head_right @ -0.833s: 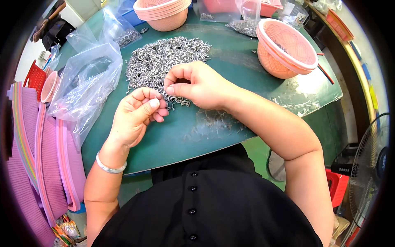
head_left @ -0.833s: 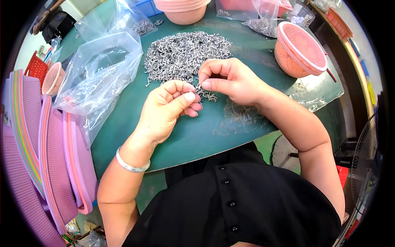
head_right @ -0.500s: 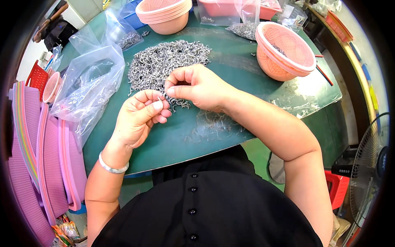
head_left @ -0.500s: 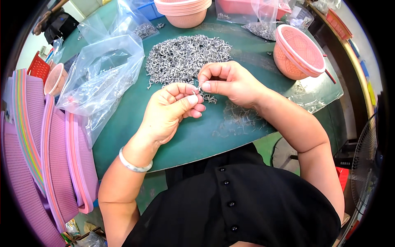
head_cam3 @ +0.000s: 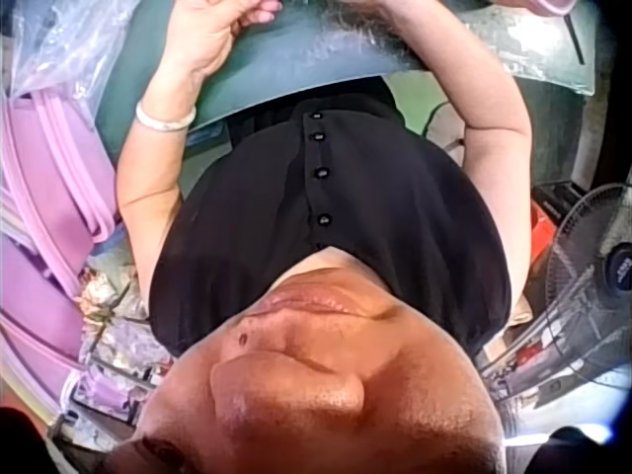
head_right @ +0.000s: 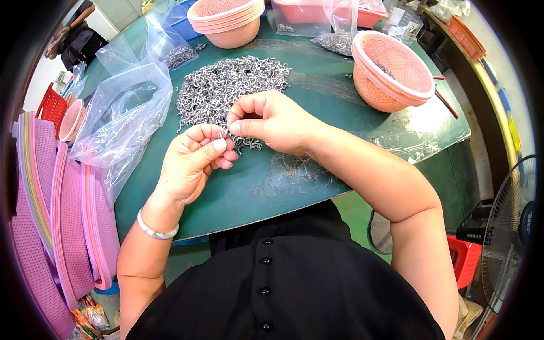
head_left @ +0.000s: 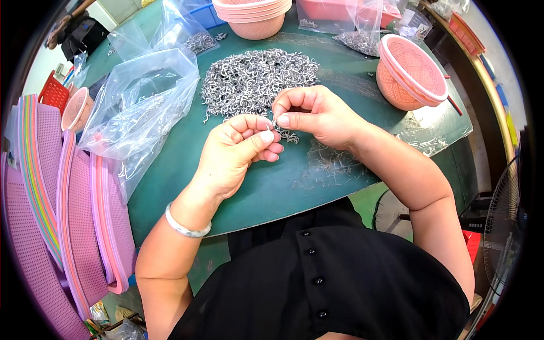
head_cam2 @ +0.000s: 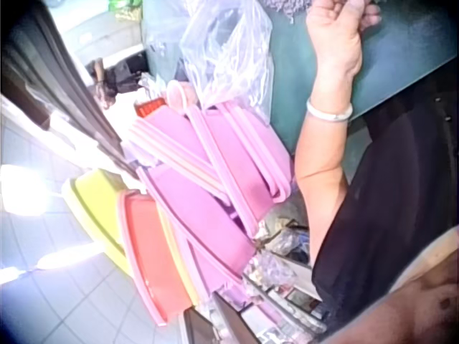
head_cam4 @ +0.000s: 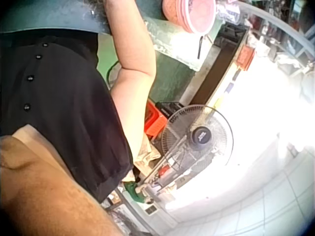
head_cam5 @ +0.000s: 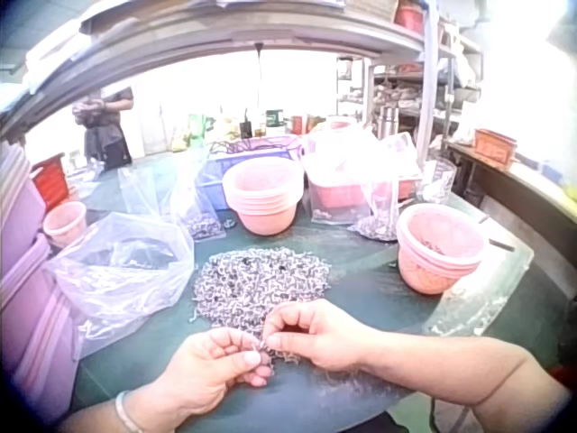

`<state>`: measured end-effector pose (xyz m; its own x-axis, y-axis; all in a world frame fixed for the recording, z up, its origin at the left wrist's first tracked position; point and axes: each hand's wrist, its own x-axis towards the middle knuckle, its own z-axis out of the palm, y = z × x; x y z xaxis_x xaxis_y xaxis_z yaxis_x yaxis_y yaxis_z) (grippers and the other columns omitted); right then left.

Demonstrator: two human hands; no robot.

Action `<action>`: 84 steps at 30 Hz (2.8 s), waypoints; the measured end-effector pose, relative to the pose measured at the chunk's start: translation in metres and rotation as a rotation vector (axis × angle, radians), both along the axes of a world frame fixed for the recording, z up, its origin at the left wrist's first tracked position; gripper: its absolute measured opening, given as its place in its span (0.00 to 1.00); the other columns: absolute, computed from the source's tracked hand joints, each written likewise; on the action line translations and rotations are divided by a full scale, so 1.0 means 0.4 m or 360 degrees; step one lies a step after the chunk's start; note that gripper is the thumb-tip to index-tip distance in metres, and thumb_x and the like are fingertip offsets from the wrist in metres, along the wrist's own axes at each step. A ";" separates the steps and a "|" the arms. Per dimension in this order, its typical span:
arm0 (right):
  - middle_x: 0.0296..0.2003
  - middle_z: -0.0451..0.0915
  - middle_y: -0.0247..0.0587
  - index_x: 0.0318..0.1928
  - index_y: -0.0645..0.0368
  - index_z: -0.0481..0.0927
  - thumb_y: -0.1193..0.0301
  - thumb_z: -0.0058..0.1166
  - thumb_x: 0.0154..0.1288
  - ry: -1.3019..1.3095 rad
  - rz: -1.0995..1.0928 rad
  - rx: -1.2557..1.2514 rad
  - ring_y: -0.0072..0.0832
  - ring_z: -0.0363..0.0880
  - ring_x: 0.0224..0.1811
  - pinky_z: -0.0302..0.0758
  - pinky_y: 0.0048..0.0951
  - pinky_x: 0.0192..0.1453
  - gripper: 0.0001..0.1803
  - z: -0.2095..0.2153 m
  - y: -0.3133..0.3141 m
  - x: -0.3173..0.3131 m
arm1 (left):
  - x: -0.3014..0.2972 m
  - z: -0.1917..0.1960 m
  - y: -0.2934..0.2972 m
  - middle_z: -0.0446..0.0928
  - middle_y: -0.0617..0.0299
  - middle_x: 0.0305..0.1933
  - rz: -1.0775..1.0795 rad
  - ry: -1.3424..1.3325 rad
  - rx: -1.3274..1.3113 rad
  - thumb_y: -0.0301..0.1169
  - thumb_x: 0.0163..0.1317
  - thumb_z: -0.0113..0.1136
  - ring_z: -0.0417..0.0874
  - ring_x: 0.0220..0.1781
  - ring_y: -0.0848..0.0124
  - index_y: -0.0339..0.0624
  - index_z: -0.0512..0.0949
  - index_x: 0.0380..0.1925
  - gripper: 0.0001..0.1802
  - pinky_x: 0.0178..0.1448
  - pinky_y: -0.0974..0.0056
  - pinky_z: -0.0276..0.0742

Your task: The person joins small curved metal components together by hand on a green work surface.

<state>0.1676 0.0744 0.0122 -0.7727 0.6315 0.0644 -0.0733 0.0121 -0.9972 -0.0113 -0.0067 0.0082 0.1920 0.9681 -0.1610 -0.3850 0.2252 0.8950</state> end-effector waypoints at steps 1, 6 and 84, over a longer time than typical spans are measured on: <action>0.33 0.72 0.27 0.31 0.61 0.74 0.74 0.53 0.60 -0.0005 -0.0001 -0.0009 0.15 0.68 0.37 0.66 0.20 0.45 0.04 0.001 0.000 -0.001 | 0.000 0.000 -0.001 0.77 0.57 0.34 0.0008 0.0013 0.0010 0.22 0.58 0.56 0.81 0.33 0.70 0.35 0.73 0.38 0.07 0.39 0.68 0.80; 0.30 0.77 0.30 0.34 0.63 0.76 0.77 0.52 0.58 0.0048 -0.0035 0.0029 0.15 0.72 0.34 0.69 0.19 0.42 0.03 -0.012 0.004 -0.002 | 0.005 -0.008 0.001 0.77 0.58 0.34 0.0003 0.0053 0.0082 0.22 0.58 0.56 0.80 0.34 0.71 0.35 0.72 0.37 0.07 0.39 0.68 0.79; 0.29 0.75 0.29 0.33 0.63 0.76 0.73 0.53 0.59 -0.0086 -0.0181 -0.0038 0.14 0.70 0.32 0.68 0.19 0.39 0.06 -0.006 -0.019 -0.015 | 0.027 0.000 -0.003 0.76 0.64 0.26 0.0156 -0.0007 -0.0182 0.26 0.57 0.60 0.79 0.25 0.76 0.42 0.72 0.31 0.06 0.29 0.74 0.75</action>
